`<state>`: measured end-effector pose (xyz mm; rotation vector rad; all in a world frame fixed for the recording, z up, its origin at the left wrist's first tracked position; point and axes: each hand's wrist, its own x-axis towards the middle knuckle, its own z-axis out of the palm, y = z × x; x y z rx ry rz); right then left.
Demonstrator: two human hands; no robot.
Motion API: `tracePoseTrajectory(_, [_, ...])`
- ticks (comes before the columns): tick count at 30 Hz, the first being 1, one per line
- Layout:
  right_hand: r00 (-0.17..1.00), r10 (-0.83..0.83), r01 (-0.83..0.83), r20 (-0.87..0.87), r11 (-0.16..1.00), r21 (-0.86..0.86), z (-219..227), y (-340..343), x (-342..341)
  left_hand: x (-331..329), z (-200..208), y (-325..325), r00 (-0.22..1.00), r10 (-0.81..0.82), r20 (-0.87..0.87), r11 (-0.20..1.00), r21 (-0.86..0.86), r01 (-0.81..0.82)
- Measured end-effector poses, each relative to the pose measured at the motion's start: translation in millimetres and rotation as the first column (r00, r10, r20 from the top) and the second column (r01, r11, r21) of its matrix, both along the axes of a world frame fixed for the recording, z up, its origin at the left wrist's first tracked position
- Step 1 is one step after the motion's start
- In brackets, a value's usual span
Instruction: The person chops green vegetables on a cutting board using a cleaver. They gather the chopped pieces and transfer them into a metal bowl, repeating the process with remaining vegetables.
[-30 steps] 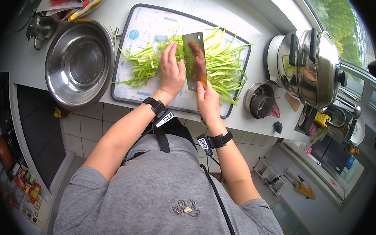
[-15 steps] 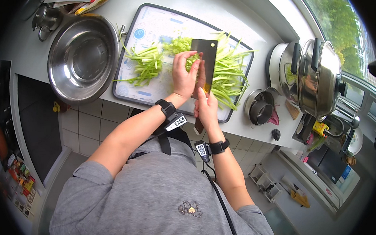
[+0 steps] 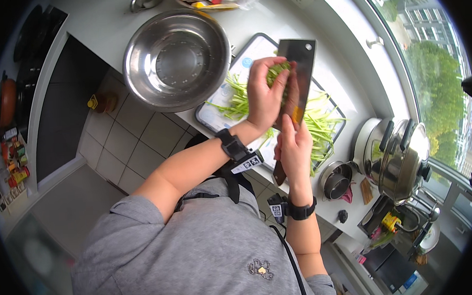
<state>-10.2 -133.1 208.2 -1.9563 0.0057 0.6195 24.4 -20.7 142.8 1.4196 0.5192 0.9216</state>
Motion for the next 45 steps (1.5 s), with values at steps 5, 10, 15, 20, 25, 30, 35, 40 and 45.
tracePoseTrajectory(5, [0.974, 0.216, -0.218, 0.07, 0.976, 0.019, -7.0, 73.4, 4.6, -16.4, -10.0, 80.7, 0.982, 0.189, -0.006, 0.982, 0.018, -0.189])
tracePoseTrajectory(10, [0.935, 0.353, -0.352, 0.036, 0.935, -0.029, -25.6, 129.9, 7.4, -32.6, -41.5, 137.2, 0.967, 0.254, 0.02, 0.893, -0.388, -0.227])
tracePoseTrajectory(15, [0.933, 0.361, -0.36, 0.01, 0.933, -0.025, -37.2, 140.4, 10.9, -59.2, -70.8, 184.3, 0.966, 0.248, 0.073, 0.698, -0.705, -0.126])
tracePoseTrajectory(20, [0.896, 0.421, -0.388, 0.138, 0.896, -0.213, -45.4, 130.6, 18.6, -92.1, -80.2, 219.8, 0.996, 0.028, 0.085, 0.584, -0.81, 0.053])
tracePoseTrajectory(25, [0.877, 0.431, -0.392, 0.211, 0.897, -0.205, -49.1, 120.4, 16.7, -111.0, -75.3, 233.0, 0.994, -0.042, 0.098, 0.63, -0.77, 0.103])
tracePoseTrajectory(30, [0.867, 0.435, -0.391, 0.243, 0.896, -0.21, -48.3, 117.3, 11.6, -111.7, -74.5, 233.2, 0.999, -0.018, 0.048, 0.671, -0.74, 0.048])
tracePoseTrajectory(35, [0.859, 0.442, -0.389, 0.26, 0.892, -0.23, -45.2, 115.7, 7.7, -111.2, -76.3, 232.4, 0.992, 0.042, 0.122, 0.515, -0.853, 0.083])
tracePoseTrajectory(40, [0.876, 0.413, -0.381, 0.249, 0.909, -0.169, -44.3, 116.0, 3.2, -111.9, -84.5, 233.0, 0.979, 0.037, 0.2, 0.369, -0.913, 0.173])
tracePoseTrajectory(45, [0.882, 0.424, -0.392, 0.208, 0.902, -0.178, -47.7, 115.4, 1.6, -118.9, -95.1, 237.1, 0.931, 0.057, 0.36, 0.215, -0.915, 0.341])
